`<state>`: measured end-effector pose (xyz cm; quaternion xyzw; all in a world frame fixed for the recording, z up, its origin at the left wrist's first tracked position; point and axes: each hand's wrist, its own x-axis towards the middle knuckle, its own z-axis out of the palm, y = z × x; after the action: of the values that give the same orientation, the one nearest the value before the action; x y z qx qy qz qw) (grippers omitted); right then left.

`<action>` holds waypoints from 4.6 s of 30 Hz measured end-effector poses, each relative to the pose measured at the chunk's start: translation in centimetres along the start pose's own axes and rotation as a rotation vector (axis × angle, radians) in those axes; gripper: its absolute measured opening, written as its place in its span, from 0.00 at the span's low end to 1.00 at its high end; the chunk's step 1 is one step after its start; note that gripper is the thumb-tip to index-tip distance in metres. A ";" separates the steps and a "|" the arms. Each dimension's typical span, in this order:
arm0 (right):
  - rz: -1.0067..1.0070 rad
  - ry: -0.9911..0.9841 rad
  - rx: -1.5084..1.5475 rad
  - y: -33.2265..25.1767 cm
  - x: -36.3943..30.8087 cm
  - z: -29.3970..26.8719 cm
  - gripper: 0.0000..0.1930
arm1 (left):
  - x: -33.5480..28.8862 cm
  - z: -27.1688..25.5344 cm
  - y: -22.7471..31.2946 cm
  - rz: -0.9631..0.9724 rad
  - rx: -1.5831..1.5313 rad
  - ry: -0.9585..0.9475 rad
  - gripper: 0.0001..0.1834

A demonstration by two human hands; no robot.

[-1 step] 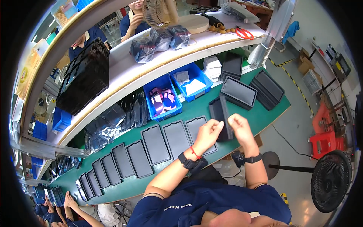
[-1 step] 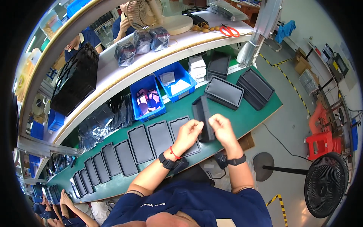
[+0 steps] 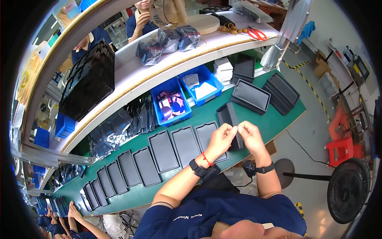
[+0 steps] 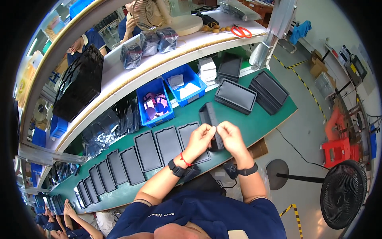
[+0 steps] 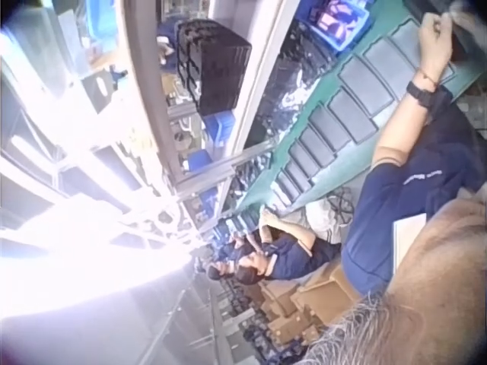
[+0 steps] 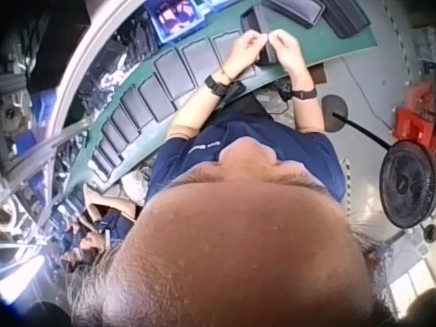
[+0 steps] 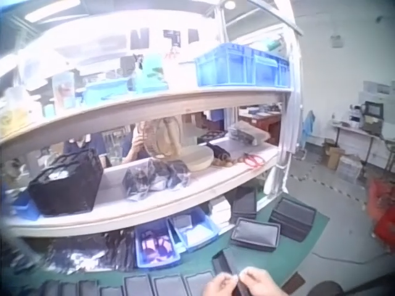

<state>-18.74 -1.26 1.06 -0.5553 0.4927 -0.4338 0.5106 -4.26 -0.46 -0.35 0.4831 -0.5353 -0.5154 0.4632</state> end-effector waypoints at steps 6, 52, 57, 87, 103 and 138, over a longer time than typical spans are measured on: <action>0.058 0.076 0.306 0.8 -1.0 -1.3 0.07 | -0.5 1.6 1.0 -0.131 -0.124 -0.015 0.16; -0.569 -0.509 -0.881 -8.6 3.8 22.2 0.17 | -36.4 -43.1 -3.3 -1.081 0.969 1.078 0.43; -0.467 -0.362 -1.163 -6.1 17.7 20.0 0.30 | -36.1 -42.9 -4.4 -0.872 1.032 1.222 0.42; -0.459 -0.294 -0.648 -3.7 25.2 17.2 0.15 | -35.4 -19.1 -17.6 -0.628 0.748 0.179 0.12; -0.503 -0.579 -0.135 -11.8 5.1 20.6 0.09 | -55.2 -30.6 -8.9 -1.353 0.917 1.179 0.20; -0.887 -0.859 -0.589 -6.4 -16.1 68.2 0.29 | -48.2 -36.1 -6.0 0.274 -0.818 1.417 0.13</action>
<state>46.88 24.21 0.76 -0.9432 0.0698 -0.1912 0.2624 36.90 43.74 -4.84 0.4171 0.0589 -0.1820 0.8885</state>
